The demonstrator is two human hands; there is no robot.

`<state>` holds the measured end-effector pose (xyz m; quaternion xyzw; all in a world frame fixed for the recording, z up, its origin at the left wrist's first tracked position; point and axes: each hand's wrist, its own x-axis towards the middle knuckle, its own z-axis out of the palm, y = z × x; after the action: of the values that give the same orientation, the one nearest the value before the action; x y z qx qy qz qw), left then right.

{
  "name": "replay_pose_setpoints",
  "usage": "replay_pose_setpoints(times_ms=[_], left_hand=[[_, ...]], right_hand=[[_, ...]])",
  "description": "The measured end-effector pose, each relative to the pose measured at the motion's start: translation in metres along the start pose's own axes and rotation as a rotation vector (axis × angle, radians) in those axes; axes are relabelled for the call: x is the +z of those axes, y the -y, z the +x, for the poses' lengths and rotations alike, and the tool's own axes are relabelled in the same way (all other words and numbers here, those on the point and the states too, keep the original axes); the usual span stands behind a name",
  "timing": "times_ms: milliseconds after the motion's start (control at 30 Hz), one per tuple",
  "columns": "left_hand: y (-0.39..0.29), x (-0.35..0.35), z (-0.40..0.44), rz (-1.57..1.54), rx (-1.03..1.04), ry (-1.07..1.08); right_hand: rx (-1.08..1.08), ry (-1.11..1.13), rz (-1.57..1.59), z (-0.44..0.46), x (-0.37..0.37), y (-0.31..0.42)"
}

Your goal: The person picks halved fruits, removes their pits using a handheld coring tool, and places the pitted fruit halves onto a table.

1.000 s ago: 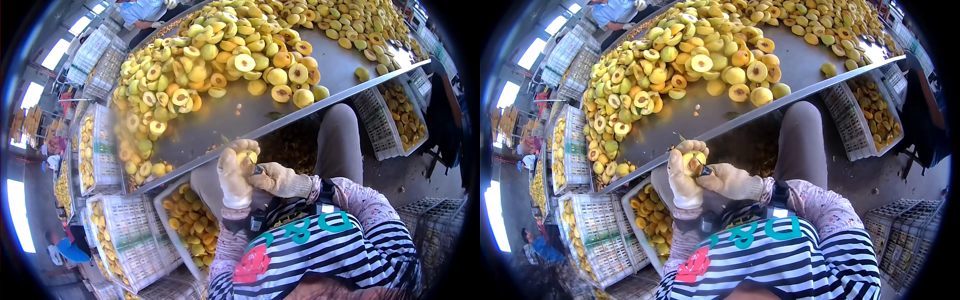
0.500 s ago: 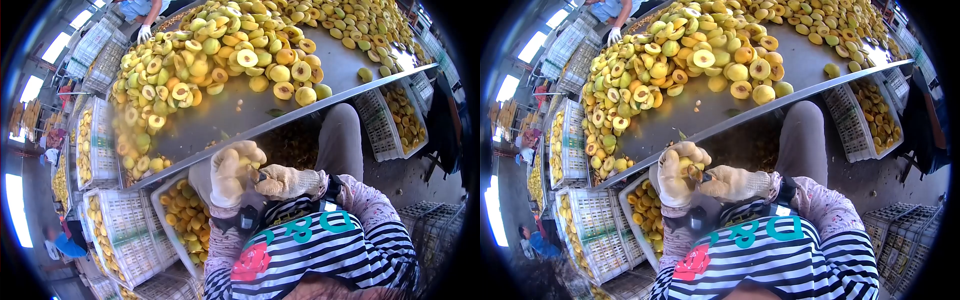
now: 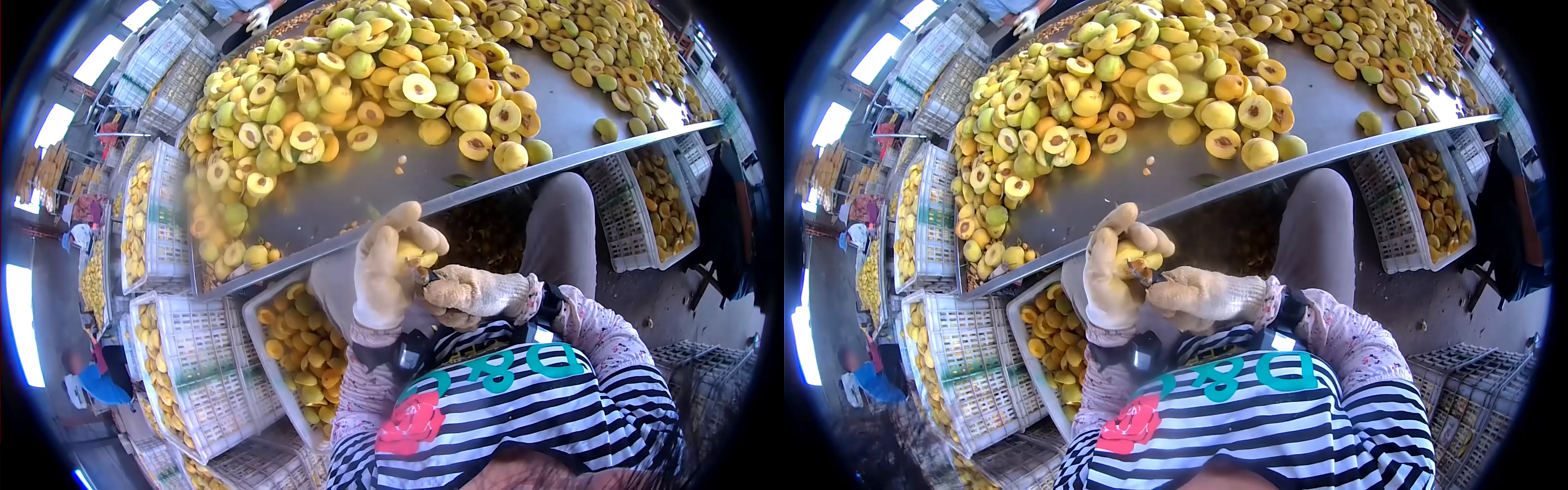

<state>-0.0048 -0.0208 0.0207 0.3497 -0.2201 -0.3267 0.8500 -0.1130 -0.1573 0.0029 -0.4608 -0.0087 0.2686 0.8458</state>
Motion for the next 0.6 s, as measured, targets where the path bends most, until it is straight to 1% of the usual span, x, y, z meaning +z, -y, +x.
replay_pose_setpoints(times_ms=[33, 67, 167, 200, 300, 400, 433, 467, 500, 567, 600], left_hand=[[-0.002, -0.004, 0.001, -0.058, -0.049, 0.045], [-0.005, -0.007, 0.003, 0.001, -0.076, 0.075], [-0.010, -0.027, 0.008, -0.048, -0.274, 0.198], [-0.017, -0.019, 0.006, -0.134, -0.342, 0.150], [-0.022, -0.029, 0.014, 0.029, -0.400, 0.205], [-0.023, -0.021, 0.011, 0.087, -0.347, 0.132], [-0.023, -0.019, 0.008, 0.112, -0.318, 0.102], [-0.023, -0.015, 0.003, 0.068, -0.310, 0.083], [-0.023, -0.017, 0.003, 0.016, -0.348, 0.111], [-0.024, -0.024, 0.003, -0.094, -0.409, 0.151], [-0.026, -0.026, 0.005, -0.028, -0.416, 0.177]], right_hand=[[0.082, 0.102, 0.106, -0.001, -0.002, 0.000], [0.079, 0.055, 0.018, 0.000, -0.001, 0.000], [0.062, -0.064, -0.147, 0.002, 0.009, 0.001], [0.084, -0.112, -0.144, 0.004, 0.014, 0.001], [0.034, -0.153, -0.177, 0.005, 0.022, 0.006], [0.034, -0.267, -0.291, 0.009, 0.018, -0.002], [0.067, -0.164, -0.177, 0.009, 0.014, -0.006], [0.100, -0.059, -0.061, 0.008, 0.008, -0.010], [0.134, 0.046, 0.056, 0.008, 0.007, -0.011], [0.111, 0.008, -0.004, 0.009, 0.013, -0.010], [0.114, -0.026, -0.032, 0.010, 0.016, -0.010]])
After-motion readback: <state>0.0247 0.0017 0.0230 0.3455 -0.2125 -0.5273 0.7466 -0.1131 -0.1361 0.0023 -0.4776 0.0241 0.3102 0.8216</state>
